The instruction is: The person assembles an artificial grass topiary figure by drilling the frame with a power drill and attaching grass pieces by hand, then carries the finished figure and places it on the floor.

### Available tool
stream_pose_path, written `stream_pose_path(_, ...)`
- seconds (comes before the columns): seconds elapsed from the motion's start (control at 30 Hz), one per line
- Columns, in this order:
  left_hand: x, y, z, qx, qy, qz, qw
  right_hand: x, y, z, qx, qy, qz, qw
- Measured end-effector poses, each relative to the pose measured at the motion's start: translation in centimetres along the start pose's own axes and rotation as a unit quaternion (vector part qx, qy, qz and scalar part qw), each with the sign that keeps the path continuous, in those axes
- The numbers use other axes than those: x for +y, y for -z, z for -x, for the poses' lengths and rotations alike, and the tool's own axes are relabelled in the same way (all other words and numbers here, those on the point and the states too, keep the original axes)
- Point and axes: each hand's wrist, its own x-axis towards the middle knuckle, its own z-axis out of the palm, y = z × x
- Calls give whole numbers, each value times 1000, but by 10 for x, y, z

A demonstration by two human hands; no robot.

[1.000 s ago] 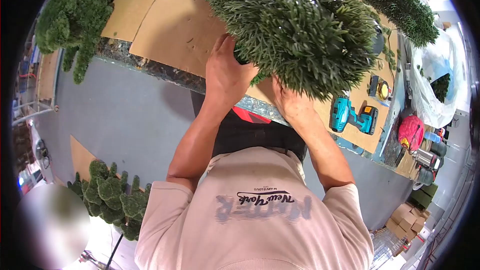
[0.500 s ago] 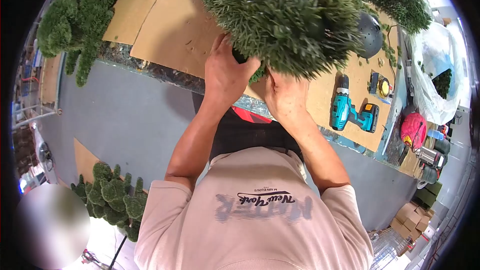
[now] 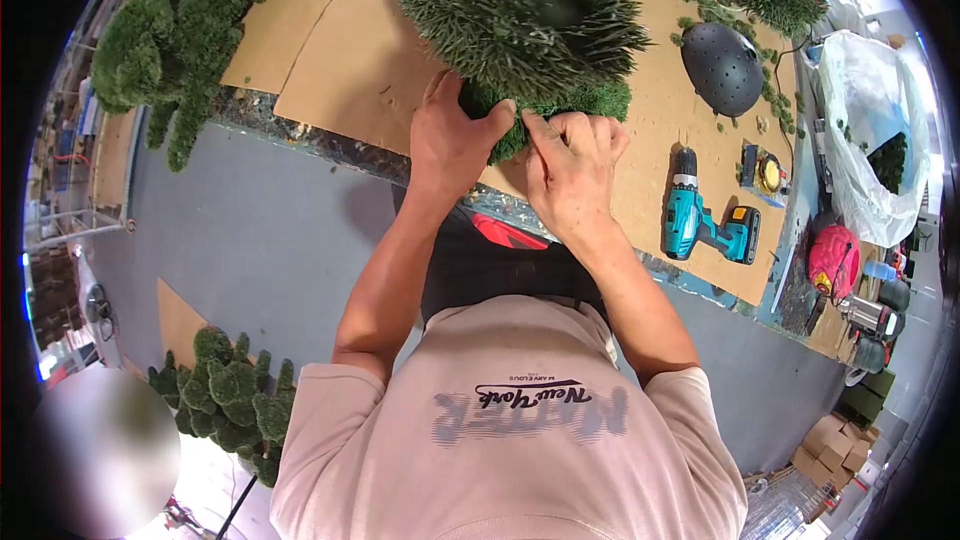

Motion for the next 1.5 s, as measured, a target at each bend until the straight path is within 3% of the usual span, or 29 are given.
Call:
stream_pose_path(0.2, 3, -2, 0, 25, -24, -15, 999, -1, 1, -2, -9, -9, 2, 1000)
stream_pose_path(0.4, 2, -3, -1, 7, 20, -24, 999, -3, 0, -3, -4, -32, 12, 999)
stream_pose_path(0.5, -2, -4, -1, 26, -36, 0, 999, -4, 0, -4, -16, -30, 26, 999)
stream_pose_path(0.87, 1, -2, 2, 5, -7, 15, 1000, 3, 3, -4, -17, 33, 51, 998)
stream_pose_path(1.1, -15, -5, 3, 15, -40, -5, 999, 3, 5, -2, -21, 29, 42, 998)
stream_pose_path(1.17, -12, -4, 5, 14, -52, 33, 998, 4, 4, -1, -42, -18, 37, 998)
stream_pose_path(1.23, -7, -3, 2, 3, -40, 2, 999, 5, 3, -4, -42, -8, 39, 998)
stream_pose_path(1.3, 4, -3, 2, -14, 41, -16, 999, 3, 2, -7, -15, -10, 38, 999)
stream_pose_path(1.5, 6, -1, 4, 2, -1, -7, 1000, -8, 6, -10, -29, -53, 37, 998)
